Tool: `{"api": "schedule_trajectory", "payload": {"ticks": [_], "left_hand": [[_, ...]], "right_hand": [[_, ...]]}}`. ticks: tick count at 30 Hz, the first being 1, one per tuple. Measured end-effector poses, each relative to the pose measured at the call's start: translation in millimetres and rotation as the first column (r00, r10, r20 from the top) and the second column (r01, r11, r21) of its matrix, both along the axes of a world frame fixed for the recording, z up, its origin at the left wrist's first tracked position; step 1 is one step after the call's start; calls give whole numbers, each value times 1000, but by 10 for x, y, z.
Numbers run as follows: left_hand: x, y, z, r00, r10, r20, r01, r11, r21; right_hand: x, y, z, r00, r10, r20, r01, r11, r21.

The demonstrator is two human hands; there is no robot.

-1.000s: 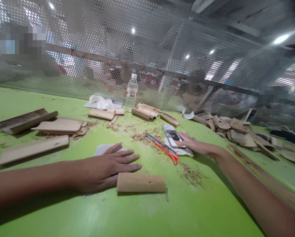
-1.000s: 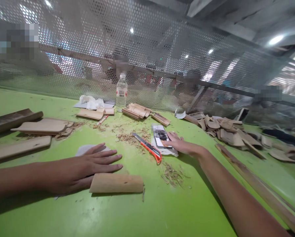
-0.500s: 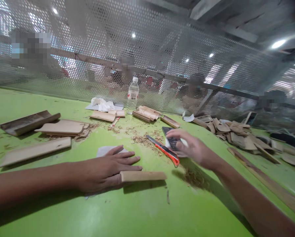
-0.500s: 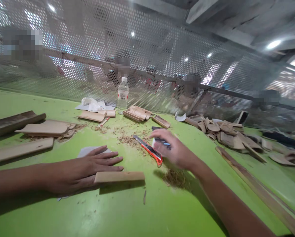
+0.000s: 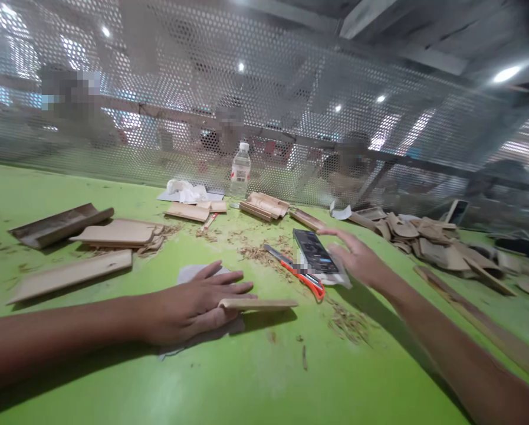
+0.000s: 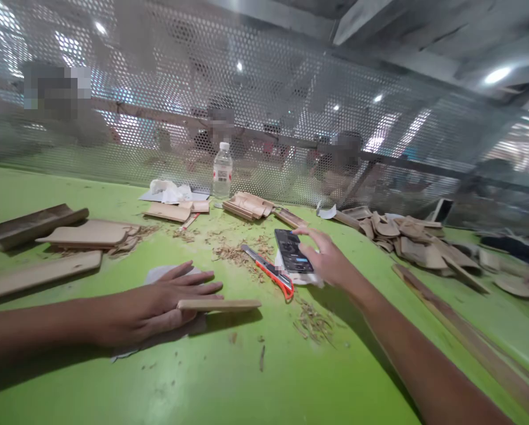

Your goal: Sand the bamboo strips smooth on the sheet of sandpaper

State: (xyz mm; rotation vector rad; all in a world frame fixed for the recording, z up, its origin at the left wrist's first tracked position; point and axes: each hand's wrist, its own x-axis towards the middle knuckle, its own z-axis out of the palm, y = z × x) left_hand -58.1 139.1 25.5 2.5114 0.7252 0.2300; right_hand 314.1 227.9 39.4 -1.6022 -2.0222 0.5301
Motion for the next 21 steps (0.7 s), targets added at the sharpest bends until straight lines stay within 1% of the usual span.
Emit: {"api": "schedule_trajectory", "payload": {"ticks": [2,4,8,11,14,21], "left_hand": [[0,2,-8,1000,-2,-30,3,1000,13],[-5,6,-15,999,-2,-52,3,1000,25],[-19,12,-34,998,0,-56,1,1000,23],[-23,12,-45,997,-3,-73,5,1000,26],[-25,11,-47,998,-3,-60,5,999,37],[-28,23,-55,998,-9,-68,11,999,30]], "right_hand": [[167,155,-45,1000,-8,-1,8,997,-75],[261,239,-110,1000,3,-6,-4,991,-135],[306,286,-226,999,31,-17,-33,982,-184],[316,300,-275,1000,23,-13,-25,980,-198],[316,305,-278,1000,20,-17,-23,977,-212],[265,245,-189,998,0,-63,-15,971,-240]]}}
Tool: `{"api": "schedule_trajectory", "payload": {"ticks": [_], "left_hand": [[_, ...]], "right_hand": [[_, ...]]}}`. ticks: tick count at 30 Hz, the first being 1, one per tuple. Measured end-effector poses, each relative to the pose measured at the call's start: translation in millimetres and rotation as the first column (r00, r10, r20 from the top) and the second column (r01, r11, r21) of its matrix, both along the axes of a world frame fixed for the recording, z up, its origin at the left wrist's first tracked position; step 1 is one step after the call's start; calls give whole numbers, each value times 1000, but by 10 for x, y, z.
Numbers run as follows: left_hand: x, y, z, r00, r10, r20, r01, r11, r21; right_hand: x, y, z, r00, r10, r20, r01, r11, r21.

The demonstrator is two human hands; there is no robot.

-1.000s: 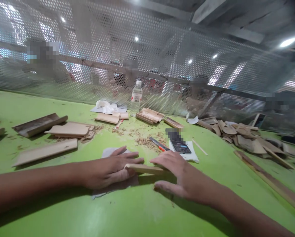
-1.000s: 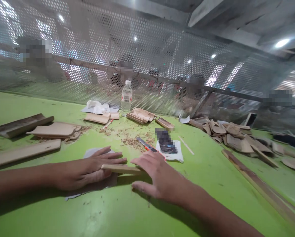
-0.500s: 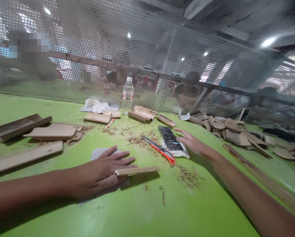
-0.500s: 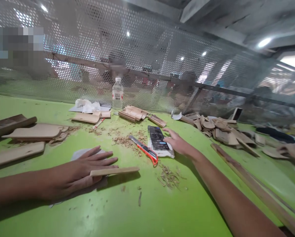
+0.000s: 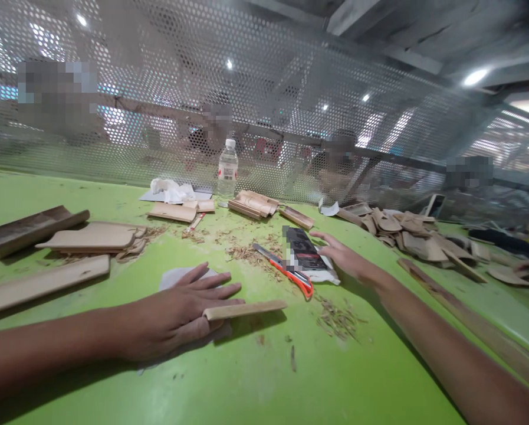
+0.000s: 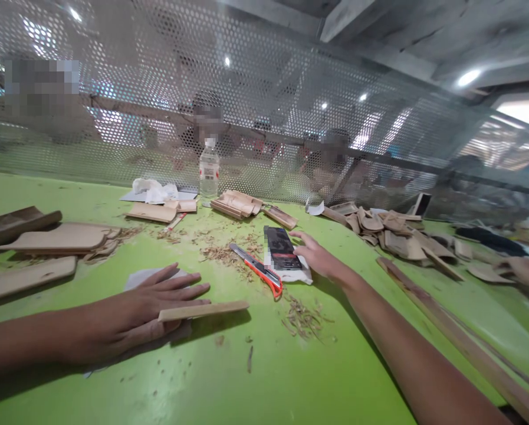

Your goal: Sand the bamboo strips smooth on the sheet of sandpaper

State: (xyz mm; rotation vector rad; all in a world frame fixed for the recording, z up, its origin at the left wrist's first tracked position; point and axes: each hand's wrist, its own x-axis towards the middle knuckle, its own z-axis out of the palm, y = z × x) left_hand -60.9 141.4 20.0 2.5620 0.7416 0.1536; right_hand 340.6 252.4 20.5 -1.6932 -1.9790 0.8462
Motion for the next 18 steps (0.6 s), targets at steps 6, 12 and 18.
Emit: {"api": "schedule_trajectory", "payload": {"ticks": [6,12,18], "left_hand": [[6,-4,0,1000,3,8,-3,1000,11],[9,-22,24,1000,-8,28,7,1000,19],[21,-24,32,1000,1,10,-1,1000,-3]], "right_hand": [[-12,95,-32,999,7,-40,-5,998,56],[-73,464,-84,992,98,-75,-86,985,149],[-45,548,-106,985,149,-91,-136,981,139]]}}
